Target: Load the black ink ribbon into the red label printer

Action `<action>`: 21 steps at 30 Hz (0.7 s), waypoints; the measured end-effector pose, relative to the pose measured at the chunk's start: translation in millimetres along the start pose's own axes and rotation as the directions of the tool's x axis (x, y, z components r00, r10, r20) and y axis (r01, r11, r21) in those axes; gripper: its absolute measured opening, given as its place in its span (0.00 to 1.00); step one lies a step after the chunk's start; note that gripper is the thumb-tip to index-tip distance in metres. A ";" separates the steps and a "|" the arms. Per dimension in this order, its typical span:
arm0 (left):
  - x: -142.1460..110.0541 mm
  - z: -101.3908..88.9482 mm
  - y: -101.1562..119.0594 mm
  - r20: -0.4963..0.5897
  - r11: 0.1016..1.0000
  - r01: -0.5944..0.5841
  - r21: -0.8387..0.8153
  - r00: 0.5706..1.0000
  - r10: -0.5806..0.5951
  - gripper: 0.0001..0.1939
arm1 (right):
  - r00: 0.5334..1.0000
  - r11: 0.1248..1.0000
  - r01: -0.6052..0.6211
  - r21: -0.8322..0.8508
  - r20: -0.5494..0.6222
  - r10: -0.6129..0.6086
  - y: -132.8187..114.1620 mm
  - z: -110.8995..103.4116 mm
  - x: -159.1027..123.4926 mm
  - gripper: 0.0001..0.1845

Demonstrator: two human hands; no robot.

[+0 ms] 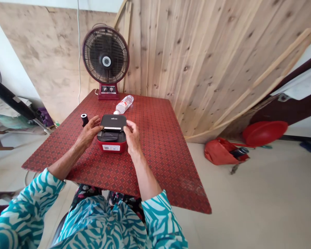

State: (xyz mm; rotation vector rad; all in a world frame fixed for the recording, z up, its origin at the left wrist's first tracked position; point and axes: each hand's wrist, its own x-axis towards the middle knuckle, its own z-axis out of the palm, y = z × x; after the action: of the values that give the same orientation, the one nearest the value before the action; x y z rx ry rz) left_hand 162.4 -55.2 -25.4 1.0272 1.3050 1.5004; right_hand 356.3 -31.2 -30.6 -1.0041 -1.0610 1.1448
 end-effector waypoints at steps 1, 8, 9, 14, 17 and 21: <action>-1.3 -0.1 1.8 0.018 0.999 0.045 -0.018 0.999 -0.045 0.39 | 1.000 1.000 -0.023 0.019 0.011 0.023 1.4 2.1 2.8 0.20; -4.3 -2.8 7.9 0.122 0.992 0.118 -0.039 0.986 -0.112 0.38 | 0.998 0.997 -0.060 0.052 0.036 0.058 7.5 5.5 -0.1 0.26; -3.6 -2.8 6.9 0.130 0.994 0.103 -0.043 0.987 -0.097 0.38 | 0.998 0.997 -0.057 0.051 0.041 0.055 7.2 5.7 -1.3 0.27; -6.8 1.0 -4.4 0.146 0.996 0.041 -0.076 0.989 -0.029 0.38 | 0.998 0.998 -0.055 0.036 0.036 0.053 5.5 6.9 -6.3 0.28; -12.1 1.4 -16.4 0.125 0.992 -0.008 -0.122 0.992 0.023 0.36 | 0.998 0.997 -0.052 0.049 -0.018 0.053 13.1 6.3 -8.1 0.26; -11.6 -5.8 -32.4 0.243 0.978 -0.016 -0.208 0.968 0.067 0.35 | 0.996 0.999 0.037 0.022 -0.085 -0.035 33.4 3.8 -9.8 0.25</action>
State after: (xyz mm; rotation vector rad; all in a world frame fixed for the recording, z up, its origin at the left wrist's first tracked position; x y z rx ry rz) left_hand 163.2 -65.7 -58.7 1.0745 0.9379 1.4495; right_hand 345.1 -36.1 -63.4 -1.0018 -0.9924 1.0741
